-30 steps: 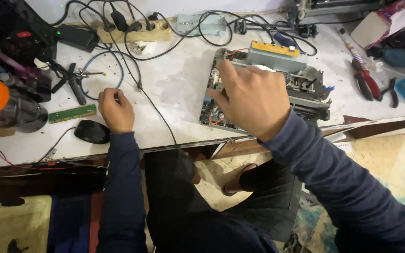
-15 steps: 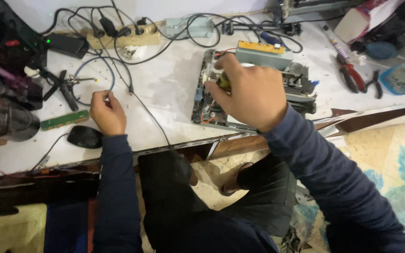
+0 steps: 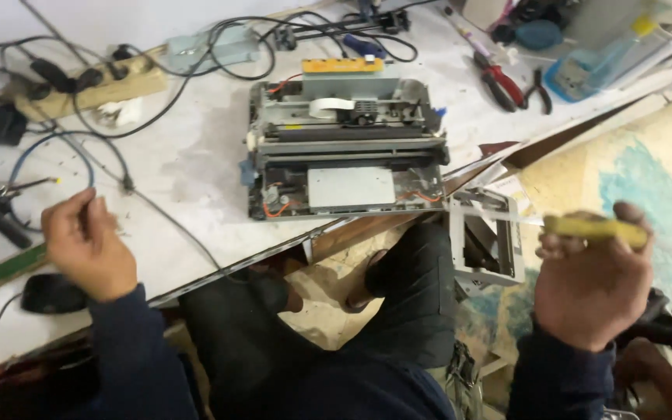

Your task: Disassembling a printer by unscrewing internal mechanism plates and removing components.

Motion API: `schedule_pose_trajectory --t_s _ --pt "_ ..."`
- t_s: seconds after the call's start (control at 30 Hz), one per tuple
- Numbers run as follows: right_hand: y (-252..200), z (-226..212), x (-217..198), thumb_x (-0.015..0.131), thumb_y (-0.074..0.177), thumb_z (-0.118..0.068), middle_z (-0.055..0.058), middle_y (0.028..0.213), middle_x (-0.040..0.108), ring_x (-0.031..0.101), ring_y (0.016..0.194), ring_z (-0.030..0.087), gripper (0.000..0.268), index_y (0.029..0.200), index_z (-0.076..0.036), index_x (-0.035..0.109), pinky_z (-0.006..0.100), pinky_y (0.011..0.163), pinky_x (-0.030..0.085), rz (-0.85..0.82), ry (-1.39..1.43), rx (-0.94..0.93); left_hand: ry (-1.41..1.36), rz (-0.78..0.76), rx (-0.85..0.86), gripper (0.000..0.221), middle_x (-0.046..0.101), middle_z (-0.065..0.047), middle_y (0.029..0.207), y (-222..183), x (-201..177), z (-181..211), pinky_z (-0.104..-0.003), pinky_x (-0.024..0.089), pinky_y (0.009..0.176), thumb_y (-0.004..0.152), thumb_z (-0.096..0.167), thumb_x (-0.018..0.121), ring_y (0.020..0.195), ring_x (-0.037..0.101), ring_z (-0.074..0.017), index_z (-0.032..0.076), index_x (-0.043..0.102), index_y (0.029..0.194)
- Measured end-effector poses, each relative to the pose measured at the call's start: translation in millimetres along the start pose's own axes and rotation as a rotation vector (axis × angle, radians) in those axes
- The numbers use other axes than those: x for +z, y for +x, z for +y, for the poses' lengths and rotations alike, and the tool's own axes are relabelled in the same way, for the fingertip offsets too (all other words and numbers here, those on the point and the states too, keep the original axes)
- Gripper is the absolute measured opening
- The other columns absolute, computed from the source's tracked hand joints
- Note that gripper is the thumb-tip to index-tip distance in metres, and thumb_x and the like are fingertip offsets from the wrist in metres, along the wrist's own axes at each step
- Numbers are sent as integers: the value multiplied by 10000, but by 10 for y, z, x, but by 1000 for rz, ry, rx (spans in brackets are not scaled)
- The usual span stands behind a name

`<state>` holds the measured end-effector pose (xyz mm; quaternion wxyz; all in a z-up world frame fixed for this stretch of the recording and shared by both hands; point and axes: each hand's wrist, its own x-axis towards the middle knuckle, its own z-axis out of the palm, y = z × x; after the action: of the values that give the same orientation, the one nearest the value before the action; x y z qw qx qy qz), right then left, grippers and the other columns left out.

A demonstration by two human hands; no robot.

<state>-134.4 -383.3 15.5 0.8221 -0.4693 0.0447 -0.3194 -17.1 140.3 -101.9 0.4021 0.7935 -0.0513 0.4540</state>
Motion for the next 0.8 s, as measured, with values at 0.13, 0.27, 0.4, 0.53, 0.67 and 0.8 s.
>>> schedule_pose_trajectory --t_s 0.13,0.27,0.4,0.53,0.67,0.8 --pt "-142 -13 -226 576 915 -178 35 857 670 626 750 148 142 1016 -117 655 222 628 495 321 115 79 -219 -16 -169 63 577 -253 831 -104 61 603 -408 518 832 1224 -99 536 726 586 -291 -139 583 1237" --pt "-125 176 -746 583 1015 -68 57 1024 669 629 831 143 151 1119 -157 648 221 712 548 209 219 90 -71 -126 -159 139 656 -172 826 -242 221 1316 -420 542 919 1178 -91 589 772 648 -275 -120 695 1092" --pt "-102 283 -724 606 1027 -44 75 985 680 651 796 199 209 1210 -137 568 283 684 554 109 73 -21 -383 -409 -312 181 704 -153 1118 -528 520 1740 -277 586 826 1020 -67 638 836 703 -202 -12 688 1185" --pt "-186 399 -659 644 1045 -47 143 1077 684 700 795 270 411 1396 -132 447 422 713 657 -50 -164 -161 -577 -628 -206 192 766 -128 1048 -548 803 2217 -285 638 904 918 -33 734 943 749 -196 10 704 1103" --pt "-333 453 -603 626 1039 -52 170 1168 668 712 850 283 438 1403 -143 401 412 701 671 -151 -210 -173 -682 -694 -230 213 757 -134 1021 -746 996 2281 -257 662 766 912 -40 743 831 753 -181 -2 709 1119" --pt "-461 487 -618 642 998 -65 103 1228 573 661 1053 268 442 1363 -133 403 408 808 623 -85 -226 -160 -845 -785 -395 206 772 -162 1082 -851 1089 2372 -273 687 766 965 -18 681 820 765 -201 -31 701 1169"
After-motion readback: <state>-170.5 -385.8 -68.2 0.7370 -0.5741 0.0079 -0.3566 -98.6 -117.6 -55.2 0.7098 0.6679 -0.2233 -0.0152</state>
